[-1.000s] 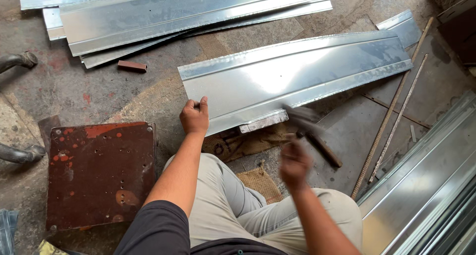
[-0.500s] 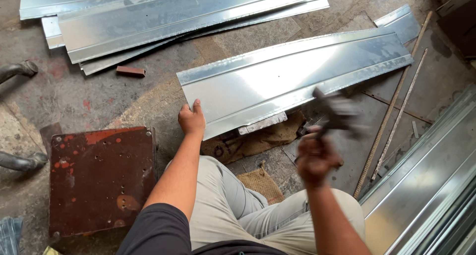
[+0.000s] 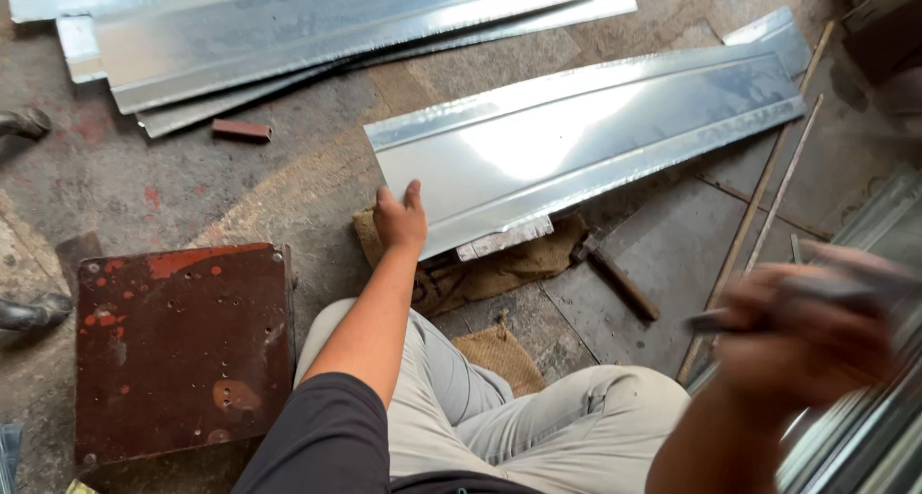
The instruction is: The person hammers the folded edge of a metal sheet using a hammer. They reposition the metal sheet on a wooden block and repeat the hammering motion along its seam to secure the fold.
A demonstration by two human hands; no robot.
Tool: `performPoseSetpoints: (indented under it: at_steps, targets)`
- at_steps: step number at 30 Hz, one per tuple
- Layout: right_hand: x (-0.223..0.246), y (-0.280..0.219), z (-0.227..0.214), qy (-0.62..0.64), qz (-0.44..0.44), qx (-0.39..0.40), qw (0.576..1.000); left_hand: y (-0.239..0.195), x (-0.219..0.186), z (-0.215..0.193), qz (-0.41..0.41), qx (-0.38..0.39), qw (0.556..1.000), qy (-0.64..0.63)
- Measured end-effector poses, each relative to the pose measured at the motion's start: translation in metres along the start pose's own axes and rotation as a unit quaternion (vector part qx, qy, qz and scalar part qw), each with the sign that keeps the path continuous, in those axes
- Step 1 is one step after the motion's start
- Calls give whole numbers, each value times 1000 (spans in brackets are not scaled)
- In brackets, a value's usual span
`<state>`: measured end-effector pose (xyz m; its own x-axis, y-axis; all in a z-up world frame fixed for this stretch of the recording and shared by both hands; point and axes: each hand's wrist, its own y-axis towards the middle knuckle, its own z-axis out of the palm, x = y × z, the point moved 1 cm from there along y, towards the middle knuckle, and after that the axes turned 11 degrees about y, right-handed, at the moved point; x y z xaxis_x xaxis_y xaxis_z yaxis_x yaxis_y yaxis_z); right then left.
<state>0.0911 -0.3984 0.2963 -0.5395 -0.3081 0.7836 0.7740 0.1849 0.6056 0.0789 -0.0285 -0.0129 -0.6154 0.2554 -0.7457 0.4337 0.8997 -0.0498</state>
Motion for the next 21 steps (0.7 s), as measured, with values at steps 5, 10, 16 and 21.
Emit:
performPoseSetpoints:
  at_steps: [5, 10, 16, 21]
  targets:
    - [-25, -36, -12, -1, -82, -51, 995, 3, 2, 7, 32, -29, 999, -33]
    - [-130, -109, 42, -247, 301, 58, 919, -1, 3, 7, 21, -6, 999, -31]
    - [-91, -43, 9, -202, 146, -13, 968, -11, -10, 19, 17, -17, 999, -32]
    - [-9, 1, -33, -61, -84, -114, 988, -12, -29, 27, -8, 60, 997, -40]
